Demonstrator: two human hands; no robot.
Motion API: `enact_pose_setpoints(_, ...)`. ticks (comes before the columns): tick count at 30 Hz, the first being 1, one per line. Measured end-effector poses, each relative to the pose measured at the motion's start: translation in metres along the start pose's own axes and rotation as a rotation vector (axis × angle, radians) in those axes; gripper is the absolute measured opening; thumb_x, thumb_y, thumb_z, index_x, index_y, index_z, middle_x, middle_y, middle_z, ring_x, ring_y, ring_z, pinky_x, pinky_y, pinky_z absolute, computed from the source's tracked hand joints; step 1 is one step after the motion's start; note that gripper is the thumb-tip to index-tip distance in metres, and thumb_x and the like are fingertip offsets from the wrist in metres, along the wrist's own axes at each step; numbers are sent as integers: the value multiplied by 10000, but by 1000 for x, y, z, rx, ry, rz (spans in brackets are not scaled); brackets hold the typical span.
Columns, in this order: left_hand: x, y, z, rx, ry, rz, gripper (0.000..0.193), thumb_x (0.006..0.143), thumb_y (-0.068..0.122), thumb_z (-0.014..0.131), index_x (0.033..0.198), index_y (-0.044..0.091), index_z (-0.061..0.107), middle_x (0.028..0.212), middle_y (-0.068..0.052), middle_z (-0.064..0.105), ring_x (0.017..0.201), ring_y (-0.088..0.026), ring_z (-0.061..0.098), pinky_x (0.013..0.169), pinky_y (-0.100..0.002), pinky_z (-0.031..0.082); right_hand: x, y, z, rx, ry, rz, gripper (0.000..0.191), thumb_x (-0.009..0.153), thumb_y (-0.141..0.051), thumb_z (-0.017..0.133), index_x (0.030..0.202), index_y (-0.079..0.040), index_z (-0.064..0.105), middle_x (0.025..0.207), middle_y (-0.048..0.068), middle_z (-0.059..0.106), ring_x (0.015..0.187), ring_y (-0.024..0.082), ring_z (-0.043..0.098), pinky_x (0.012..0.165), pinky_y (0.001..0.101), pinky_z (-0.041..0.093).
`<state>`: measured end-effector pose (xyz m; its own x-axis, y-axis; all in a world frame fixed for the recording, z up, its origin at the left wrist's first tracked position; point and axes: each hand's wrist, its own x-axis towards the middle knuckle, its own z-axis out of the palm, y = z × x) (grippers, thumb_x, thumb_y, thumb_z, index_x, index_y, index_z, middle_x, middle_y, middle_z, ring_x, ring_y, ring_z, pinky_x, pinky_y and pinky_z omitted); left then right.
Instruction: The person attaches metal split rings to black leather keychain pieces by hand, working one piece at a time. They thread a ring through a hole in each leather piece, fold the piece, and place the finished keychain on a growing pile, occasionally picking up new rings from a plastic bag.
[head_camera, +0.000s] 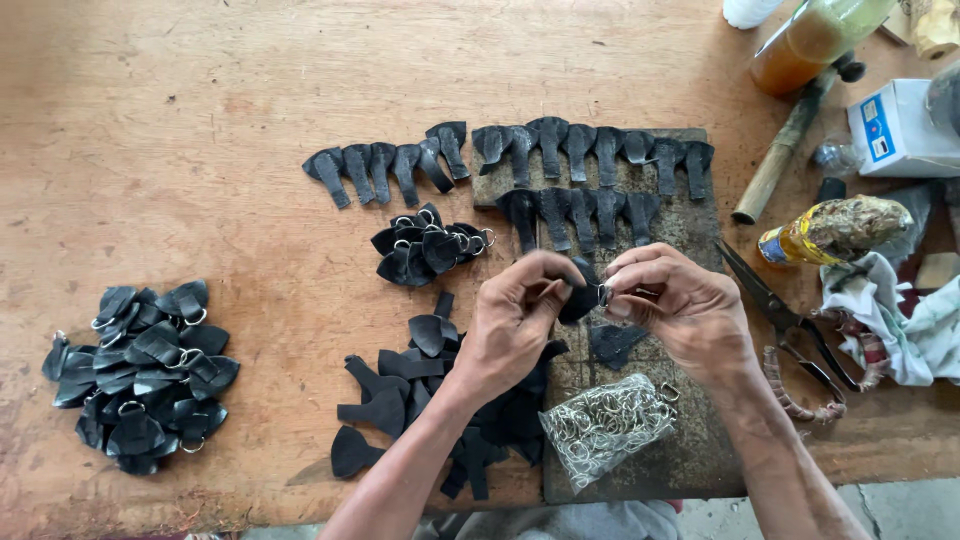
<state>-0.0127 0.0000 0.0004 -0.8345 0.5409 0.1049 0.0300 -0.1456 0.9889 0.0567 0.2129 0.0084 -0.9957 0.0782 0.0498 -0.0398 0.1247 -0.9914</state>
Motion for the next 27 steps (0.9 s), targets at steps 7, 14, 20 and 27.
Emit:
enact_pose_setpoints(7, 2, -1, -1, -292, -101, -224, 194, 955, 145, 689, 1110, 29, 688, 1107, 40, 591, 951, -85, 662, 736, -263, 597, -2, -5, 5, -89, 30, -96, 238, 849, 39, 750, 1047, -92, 749, 1149, 52, 711, 1002, 98, 710, 864, 224, 645)
enact_pose_setpoints(14, 4, 3, -3, -184, -118, -187, 351, 887, 267, 809, 1122, 26, 710, 1104, -49, 651, 996, -104, 667, 832, -260, 580, -6, -6, 8, -399, 34, -235, 251, 833, -17, 781, 1046, -146, 753, 1122, 26, 733, 1025, 114, 717, 891, 242, 650)
enact_pose_setpoints(20, 2, 5, 2, 102, -18, -66, 287, 889, 276, 822, 997, 17, 761, 1071, -49, 665, 954, -107, 676, 783, -249, 585, -5, -9, 18, -454, 23, -298, 245, 847, -7, 763, 1053, -136, 737, 1112, 22, 725, 1039, 138, 723, 918, 261, 653)
enact_pose_setpoints(27, 3, -12, 0, -159, 54, -82, 199, 940, 186, 778, 997, -4, 777, 1018, -52, 706, 856, -93, 679, 705, -220, 583, -5, -18, 30, -294, 138, -51, 230, 867, 6, 776, 1063, -95, 711, 1096, 38, 732, 916, 112, 722, 729, 216, 635)
